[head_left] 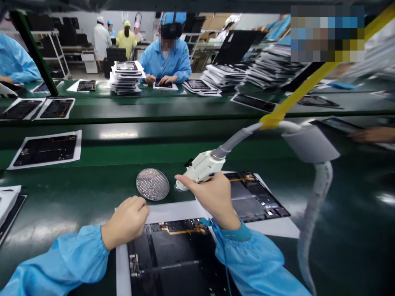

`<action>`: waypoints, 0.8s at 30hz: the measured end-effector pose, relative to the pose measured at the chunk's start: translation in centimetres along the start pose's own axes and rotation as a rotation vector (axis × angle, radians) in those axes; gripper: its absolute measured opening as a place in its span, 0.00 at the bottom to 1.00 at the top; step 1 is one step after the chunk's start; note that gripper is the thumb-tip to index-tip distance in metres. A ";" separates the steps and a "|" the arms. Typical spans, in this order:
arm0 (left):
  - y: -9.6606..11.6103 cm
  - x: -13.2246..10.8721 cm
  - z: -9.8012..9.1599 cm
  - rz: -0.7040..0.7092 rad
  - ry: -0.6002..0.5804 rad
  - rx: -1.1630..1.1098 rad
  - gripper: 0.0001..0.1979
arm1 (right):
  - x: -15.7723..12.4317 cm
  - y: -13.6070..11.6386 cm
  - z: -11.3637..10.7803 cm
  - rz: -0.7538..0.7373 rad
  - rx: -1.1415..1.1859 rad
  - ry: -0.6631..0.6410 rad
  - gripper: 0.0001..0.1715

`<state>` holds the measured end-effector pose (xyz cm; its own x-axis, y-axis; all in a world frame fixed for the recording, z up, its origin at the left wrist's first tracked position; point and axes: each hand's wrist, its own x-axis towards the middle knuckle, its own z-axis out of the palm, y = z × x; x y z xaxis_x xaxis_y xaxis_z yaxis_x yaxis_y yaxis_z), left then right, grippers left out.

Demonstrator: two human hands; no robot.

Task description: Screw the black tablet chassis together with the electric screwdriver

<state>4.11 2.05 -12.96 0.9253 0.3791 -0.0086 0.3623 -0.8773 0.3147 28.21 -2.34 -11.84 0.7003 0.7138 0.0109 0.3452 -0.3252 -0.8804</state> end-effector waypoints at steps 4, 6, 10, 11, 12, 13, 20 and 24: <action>2.2 -0.6 1.1 -0.007 -0.025 -0.098 0.10 | -0.7 -0.6 -0.1 -0.020 -0.031 0.008 0.37; 2.6 -0.4 1.8 -0.021 -0.030 -0.133 0.09 | -1.1 -0.9 -0.2 -0.042 -0.037 0.015 0.36; 3.1 0.2 2.6 -0.045 -0.038 -0.185 0.07 | -2.6 -0.6 -0.5 -0.107 -0.042 0.035 0.34; 3.2 0.3 2.7 -0.050 -0.041 -0.195 0.07 | -3.3 -0.3 -0.6 -0.134 -0.028 0.047 0.35; 3.3 0.4 2.7 -0.056 -0.045 -0.203 0.06 | -4.0 -0.1 -0.8 -0.173 -0.010 0.051 0.35; 3.4 0.6 2.7 -0.062 -0.048 -0.211 0.06 | -4.9 0.3 -1.1 -0.220 0.004 0.039 0.34; 3.4 1.5 2.7 -0.086 -0.079 -0.255 0.10 | -10.7 2.2 -1.5 -0.361 -0.130 -0.433 0.06; 3.4 1.8 2.9 -0.114 -0.095 -0.297 0.09 | -11.1 3.4 -0.7 -0.340 -0.208 -0.488 0.05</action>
<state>7.37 -1.12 -14.69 0.8922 0.4282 -0.1438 0.4285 -0.7014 0.5696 21.99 -11.81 -14.59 0.1811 0.9834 0.0139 0.6470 -0.1085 -0.7547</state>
